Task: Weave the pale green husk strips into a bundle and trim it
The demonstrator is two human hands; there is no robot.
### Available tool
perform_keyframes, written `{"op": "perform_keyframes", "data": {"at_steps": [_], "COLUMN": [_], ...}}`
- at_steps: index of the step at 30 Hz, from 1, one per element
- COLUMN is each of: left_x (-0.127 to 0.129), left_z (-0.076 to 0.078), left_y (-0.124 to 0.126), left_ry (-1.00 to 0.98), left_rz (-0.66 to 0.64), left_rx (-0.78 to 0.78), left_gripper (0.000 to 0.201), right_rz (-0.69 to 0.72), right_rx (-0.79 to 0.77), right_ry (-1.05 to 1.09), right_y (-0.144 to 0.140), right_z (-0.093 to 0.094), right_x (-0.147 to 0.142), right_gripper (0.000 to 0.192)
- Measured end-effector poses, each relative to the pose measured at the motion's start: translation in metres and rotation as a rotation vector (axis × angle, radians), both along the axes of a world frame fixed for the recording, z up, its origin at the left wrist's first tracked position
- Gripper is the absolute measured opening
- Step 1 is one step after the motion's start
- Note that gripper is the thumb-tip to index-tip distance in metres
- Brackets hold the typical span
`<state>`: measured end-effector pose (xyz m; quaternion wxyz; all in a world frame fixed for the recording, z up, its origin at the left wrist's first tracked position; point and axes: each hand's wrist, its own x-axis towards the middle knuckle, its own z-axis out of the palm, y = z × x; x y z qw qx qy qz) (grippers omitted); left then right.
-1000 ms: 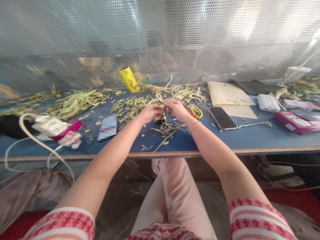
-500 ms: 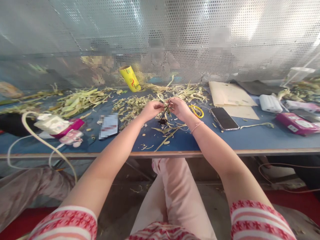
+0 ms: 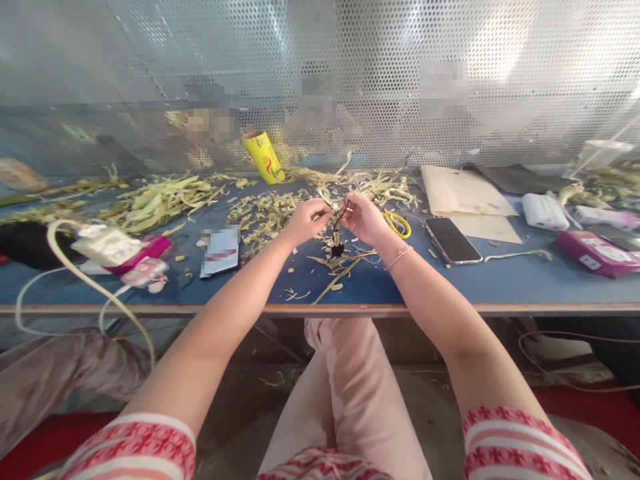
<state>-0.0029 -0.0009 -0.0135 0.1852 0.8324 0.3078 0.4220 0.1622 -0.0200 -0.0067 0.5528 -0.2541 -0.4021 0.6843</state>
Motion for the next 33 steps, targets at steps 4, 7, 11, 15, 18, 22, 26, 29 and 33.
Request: {"op": "perform_keyframes", "data": {"at_steps": [4, 7, 11, 15, 18, 22, 26, 29, 33], "left_x": [0.001, 0.002, 0.003, 0.003, 0.001, 0.000, -0.001, 0.000, 0.003], "left_z": [0.001, -0.002, -0.011, -0.015, -0.014, -0.011, -0.007, -0.006, -0.008], "left_y": [-0.003, 0.000, 0.009, 0.017, 0.018, 0.015, 0.010, 0.008, 0.009], "left_ry": [-0.070, -0.172, -0.303, -0.322, -0.300, -0.269, -0.247, -0.240, -0.269], "left_rz": [-0.019, -0.106, -0.226, -0.277, -0.266, -0.260, -0.245, -0.205, -0.182], "left_rx": [-0.098, -0.226, -0.370, -0.424, -0.419, -0.399, -0.407, -0.414, -0.420], "left_gripper": [0.022, 0.027, 0.031, 0.032, 0.034, 0.031, 0.030, 0.032, 0.033], "right_rz": [-0.024, -0.071, -0.115, -0.211, -0.264, -0.308, -0.330, -0.348, -0.315], "right_rx": [0.027, 0.039, 0.063, 0.128, 0.162, 0.198, 0.191, 0.202, 0.193], "right_ry": [-0.030, -0.061, -0.079, -0.156, -0.184, -0.139, -0.144, -0.188, -0.235], "right_y": [-0.002, -0.005, -0.007, -0.002, 0.001, 0.004, 0.006, 0.006, 0.003], "right_z": [0.001, 0.005, 0.008, 0.005, 0.003, 0.002, 0.000, 0.000, 0.002], "right_x": [-0.005, -0.008, -0.009, -0.007, -0.005, -0.005, -0.005, -0.004, -0.004], "right_gripper": [0.024, 0.029, 0.033, 0.033, 0.031, 0.031, 0.031, 0.031, 0.030]}}
